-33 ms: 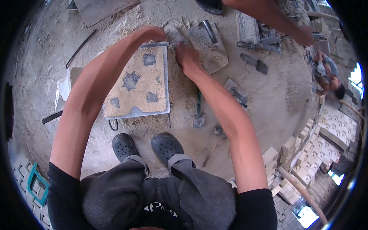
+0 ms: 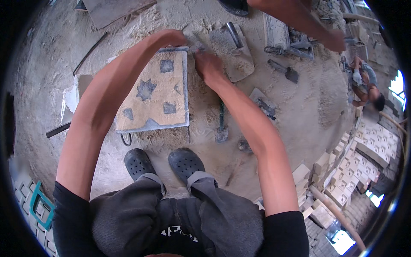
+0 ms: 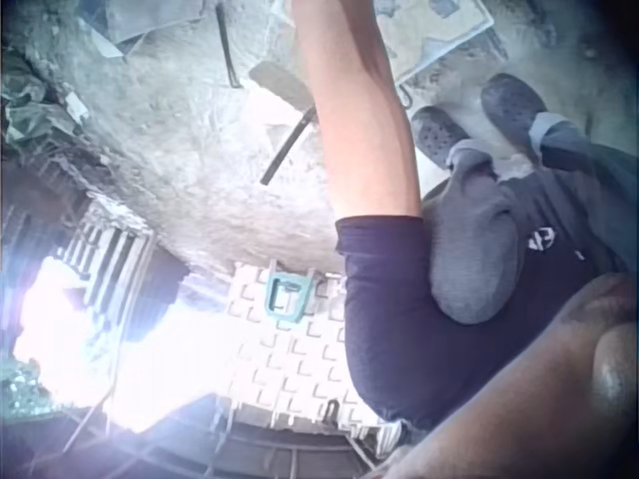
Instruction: The person fills a star-shaped mold with a light-colored powder using a small trowel and their hands. The person then scrapes off excess material with a flat tool, presses the material down firmly by hand, and carefully removes a tile from a separate frame.
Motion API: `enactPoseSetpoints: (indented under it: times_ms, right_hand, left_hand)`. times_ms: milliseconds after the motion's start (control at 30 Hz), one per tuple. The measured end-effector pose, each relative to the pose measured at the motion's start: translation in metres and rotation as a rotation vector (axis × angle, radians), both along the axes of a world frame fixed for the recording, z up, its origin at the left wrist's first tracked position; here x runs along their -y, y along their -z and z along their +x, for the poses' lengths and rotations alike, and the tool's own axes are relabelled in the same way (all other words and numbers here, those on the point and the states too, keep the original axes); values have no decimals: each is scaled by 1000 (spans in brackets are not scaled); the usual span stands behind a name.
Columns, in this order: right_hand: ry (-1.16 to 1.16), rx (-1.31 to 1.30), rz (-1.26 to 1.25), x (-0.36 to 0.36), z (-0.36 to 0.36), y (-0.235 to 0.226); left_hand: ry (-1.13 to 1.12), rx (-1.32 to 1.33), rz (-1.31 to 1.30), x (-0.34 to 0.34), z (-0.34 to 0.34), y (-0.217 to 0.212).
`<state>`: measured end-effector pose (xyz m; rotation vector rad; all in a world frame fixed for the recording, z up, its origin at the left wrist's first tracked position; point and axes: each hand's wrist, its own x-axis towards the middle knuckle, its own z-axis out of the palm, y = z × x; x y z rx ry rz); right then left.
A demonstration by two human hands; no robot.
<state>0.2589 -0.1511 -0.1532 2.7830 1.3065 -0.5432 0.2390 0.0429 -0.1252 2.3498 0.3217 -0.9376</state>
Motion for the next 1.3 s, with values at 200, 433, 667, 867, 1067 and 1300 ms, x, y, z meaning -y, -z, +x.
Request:
enactPoseSetpoints:
  times_ms: [200, 433, 667, 867, 1067, 1300]
  right_hand:
    - [5, -177, 53, 12, 9, -1]
    - [116, -154, 119, 39, 37, -55]
    - [-133, 140, 265, 34, -2, -111]
    - [-296, 410, 337, 29, -20, -118]
    - [-205, 283, 271, 19, -12, -143]
    - [-512, 10, 42, 0, 20, -154]
  left_hand:
    - [-179, 115, -182, -20, -6, 18]
    - [-320, 509, -216, -58, -54, -5]
    - [-421, 648, -467, -57, -115, -15]
    - [-315, 654, -336, -33, -135, -36]
    - [76, 965, 67, -24, -156, -34]
    - [-114, 878, 192, -32, -168, -43]
